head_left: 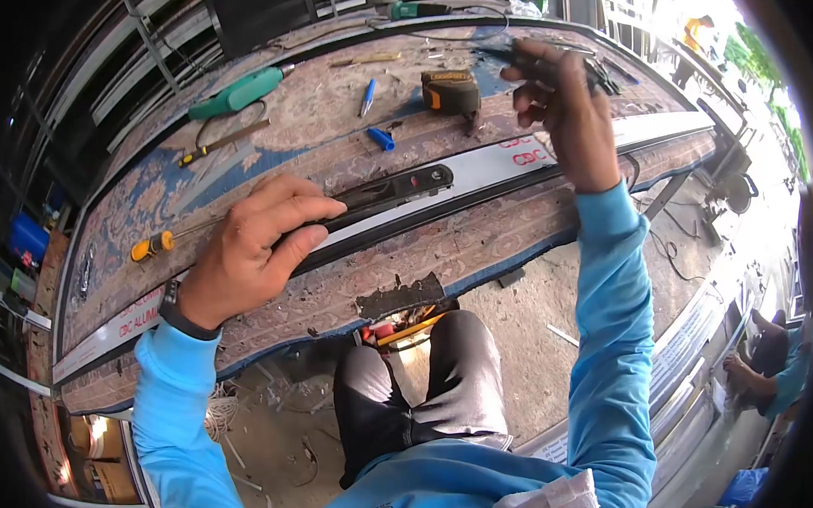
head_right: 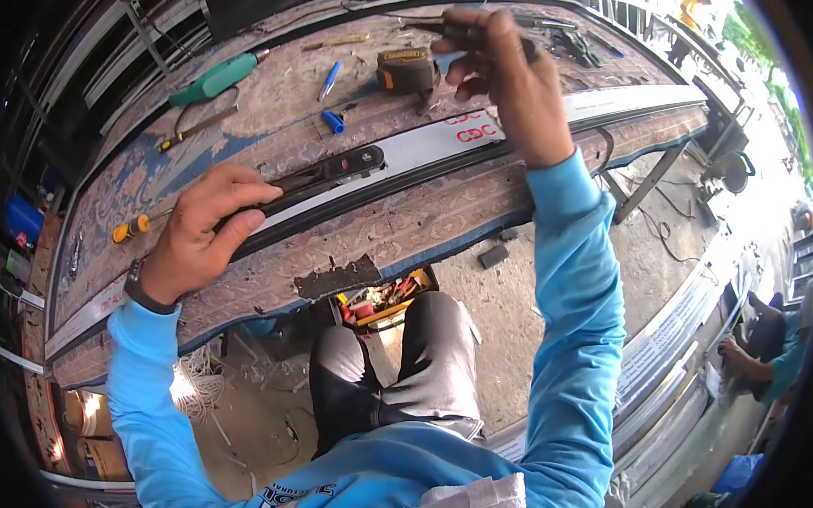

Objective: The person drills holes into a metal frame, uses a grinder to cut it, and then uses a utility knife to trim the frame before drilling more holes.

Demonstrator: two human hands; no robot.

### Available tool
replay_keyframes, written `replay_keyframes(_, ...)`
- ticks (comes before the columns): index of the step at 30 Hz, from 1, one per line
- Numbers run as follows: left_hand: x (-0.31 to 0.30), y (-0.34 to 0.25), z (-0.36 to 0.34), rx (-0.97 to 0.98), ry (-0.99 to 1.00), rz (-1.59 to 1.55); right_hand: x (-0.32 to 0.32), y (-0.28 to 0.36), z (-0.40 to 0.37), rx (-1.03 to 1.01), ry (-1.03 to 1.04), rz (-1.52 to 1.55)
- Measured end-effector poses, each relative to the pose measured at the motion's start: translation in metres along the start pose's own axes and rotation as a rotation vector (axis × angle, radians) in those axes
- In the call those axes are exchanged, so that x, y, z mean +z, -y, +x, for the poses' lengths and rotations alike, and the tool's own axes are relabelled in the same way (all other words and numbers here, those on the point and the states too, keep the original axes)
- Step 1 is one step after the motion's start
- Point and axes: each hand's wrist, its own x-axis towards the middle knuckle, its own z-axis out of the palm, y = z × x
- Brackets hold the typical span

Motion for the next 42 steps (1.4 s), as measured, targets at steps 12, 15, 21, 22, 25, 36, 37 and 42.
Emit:
replay_keyframes(12,0.007,-0.009,0.001,0.041,-0.049,0.030,0.009,-0.009,-0.096,-0.204,0.030,-0.239)
replay_keyframes(15,0.006,-0.008,0.002,0.041,-0.048,0.033,0.013,-0.008,-0.116,-0.237,0.110,-0.246)
replay_keyframes(21,0.008,-0.009,0.001,0.057,-0.059,0.055,0.015,-0.023,-0.126,-0.277,0.122,-0.398)
replay_keyframes(22,0.008,-0.008,0.001,0.052,-0.058,0.050,0.018,-0.024,-0.128,-0.286,0.118,-0.404)
replay_keyframes(25,0.008,-0.007,0.002,0.047,-0.062,0.033,0.027,-0.024,-0.126,-0.427,0.136,-0.478)
replay_keyframes(36,0.010,-0.007,0.002,0.030,-0.061,0.043,0.038,-0.034,-0.119,-0.613,0.172,-0.599)
replay_keyframes(37,0.009,-0.006,0.002,0.032,-0.060,0.047,0.038,-0.034,-0.118,-0.619,0.180,-0.612)
replay_keyframes(42,0.009,-0.008,0.002,0.013,-0.047,0.051,0.040,-0.031,-0.116,-0.635,0.196,-0.644)
